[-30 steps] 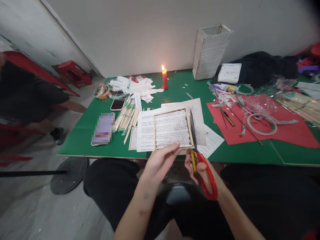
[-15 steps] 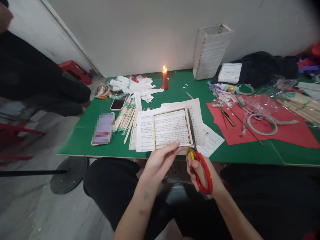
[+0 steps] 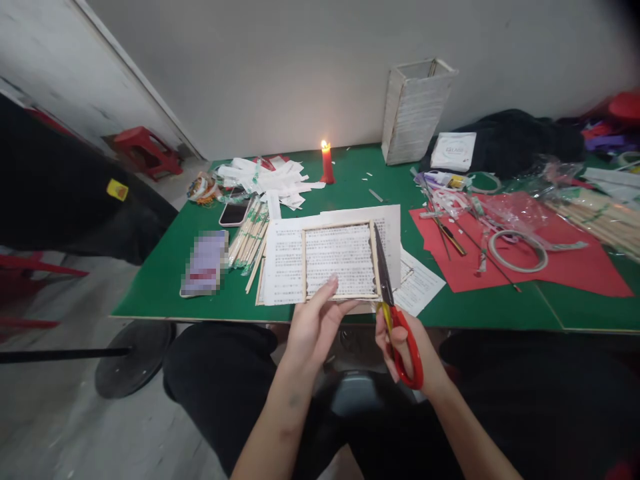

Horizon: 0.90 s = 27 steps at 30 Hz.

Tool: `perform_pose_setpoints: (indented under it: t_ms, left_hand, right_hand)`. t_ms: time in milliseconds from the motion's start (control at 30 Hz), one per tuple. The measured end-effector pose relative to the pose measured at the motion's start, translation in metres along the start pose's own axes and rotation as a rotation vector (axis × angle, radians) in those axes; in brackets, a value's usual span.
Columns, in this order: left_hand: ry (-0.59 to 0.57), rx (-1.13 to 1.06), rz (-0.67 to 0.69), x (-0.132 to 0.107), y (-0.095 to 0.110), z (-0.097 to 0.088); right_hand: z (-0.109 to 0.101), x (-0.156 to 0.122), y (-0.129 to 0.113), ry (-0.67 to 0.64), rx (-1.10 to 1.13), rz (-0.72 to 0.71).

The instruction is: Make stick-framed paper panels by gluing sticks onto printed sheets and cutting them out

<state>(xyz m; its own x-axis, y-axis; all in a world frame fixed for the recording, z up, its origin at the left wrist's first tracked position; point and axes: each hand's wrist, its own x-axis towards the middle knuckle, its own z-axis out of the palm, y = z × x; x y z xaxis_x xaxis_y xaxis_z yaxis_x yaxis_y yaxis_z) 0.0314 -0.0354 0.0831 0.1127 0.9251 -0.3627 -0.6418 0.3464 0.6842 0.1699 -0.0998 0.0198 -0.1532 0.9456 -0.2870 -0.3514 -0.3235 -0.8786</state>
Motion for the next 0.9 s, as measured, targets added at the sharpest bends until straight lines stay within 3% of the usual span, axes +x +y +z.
perform_pose_setpoints:
  t_ms: [233,500,667,800,900]
  left_hand:
    - [-0.028,0.040,-0.057,-0.003,-0.005,-0.001]
    - [-0.080,0.072,-0.124,-0.005,-0.013,0.006]
    - [-0.101,0.061,-0.129,0.006,-0.018,0.024]
    - [-0.152,0.043,-0.145,0.023,-0.029,0.047]
    - [-0.173,0.035,-0.158,0.037,-0.038,0.061]
  right_hand:
    - [-0.005,0.003,-0.008,-0.019,-0.209,-0.222]
    - [-0.027,0.012,-0.012,0.063,-0.325,-0.244]
    - [-0.032,0.016,-0.033,0.094,-0.256,-0.226]
    - [-0.043,0.026,-0.055,0.210,-0.247,-0.173]
    - [-0.058,0.034,-0.070,0.300,-0.276,-0.240]
